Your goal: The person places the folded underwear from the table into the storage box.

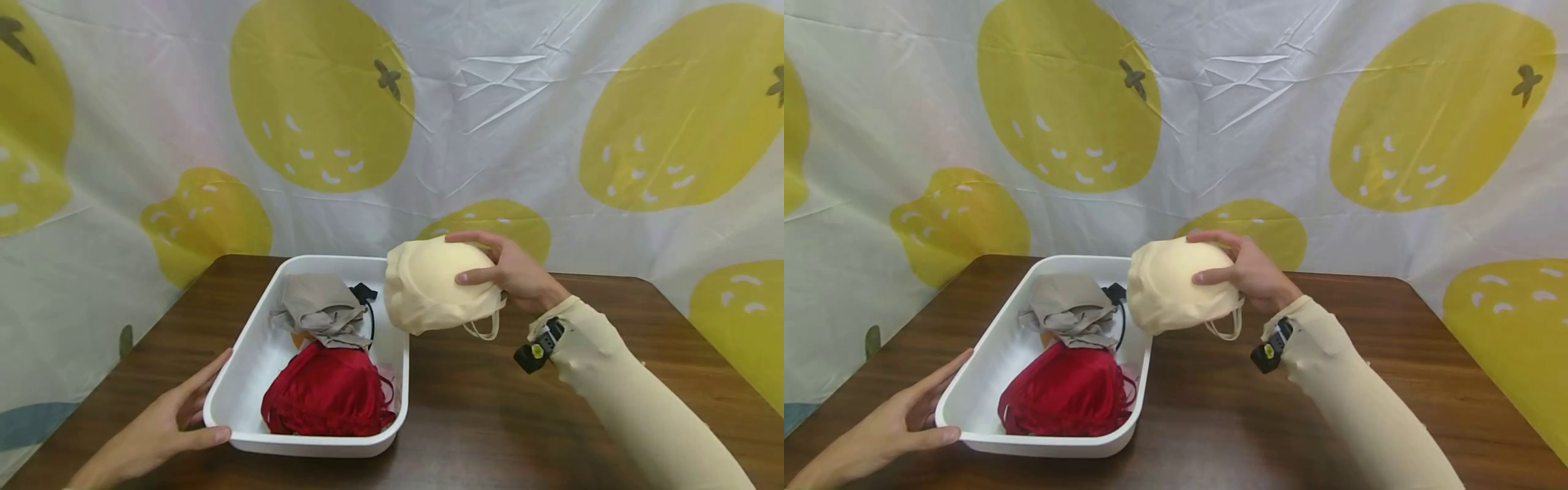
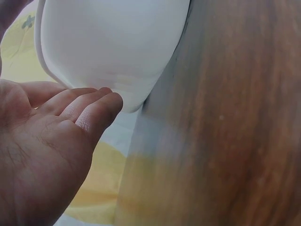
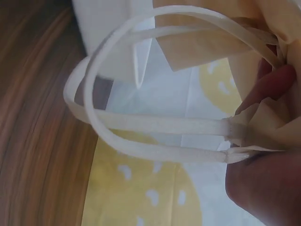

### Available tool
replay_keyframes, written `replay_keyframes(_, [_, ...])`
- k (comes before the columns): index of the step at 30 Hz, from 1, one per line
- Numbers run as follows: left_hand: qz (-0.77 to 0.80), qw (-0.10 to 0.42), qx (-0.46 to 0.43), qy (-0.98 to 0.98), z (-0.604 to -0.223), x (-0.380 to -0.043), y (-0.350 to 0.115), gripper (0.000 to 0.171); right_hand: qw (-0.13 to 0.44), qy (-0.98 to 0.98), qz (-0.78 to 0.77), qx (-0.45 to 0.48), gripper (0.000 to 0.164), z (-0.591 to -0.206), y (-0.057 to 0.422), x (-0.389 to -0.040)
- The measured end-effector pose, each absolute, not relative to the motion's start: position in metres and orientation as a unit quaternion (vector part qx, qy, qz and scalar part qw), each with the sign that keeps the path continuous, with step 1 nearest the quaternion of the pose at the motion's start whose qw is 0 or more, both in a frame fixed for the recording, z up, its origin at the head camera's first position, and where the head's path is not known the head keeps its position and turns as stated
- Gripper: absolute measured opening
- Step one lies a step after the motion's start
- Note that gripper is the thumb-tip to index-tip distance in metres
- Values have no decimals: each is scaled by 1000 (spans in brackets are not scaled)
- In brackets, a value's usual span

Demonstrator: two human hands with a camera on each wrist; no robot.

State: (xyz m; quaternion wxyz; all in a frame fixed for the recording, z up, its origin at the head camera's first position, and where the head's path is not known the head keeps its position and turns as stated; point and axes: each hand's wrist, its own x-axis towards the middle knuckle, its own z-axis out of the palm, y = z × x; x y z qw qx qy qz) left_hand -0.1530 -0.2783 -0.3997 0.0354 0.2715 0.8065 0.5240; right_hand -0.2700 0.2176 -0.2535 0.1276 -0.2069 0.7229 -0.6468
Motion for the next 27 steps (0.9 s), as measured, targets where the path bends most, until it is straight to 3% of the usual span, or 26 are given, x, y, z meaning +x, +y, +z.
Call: replay_keyframes(27, [526,22,292,799,-401,-152,-280,98,255,705,-607,-264,68,-264,102,-248])
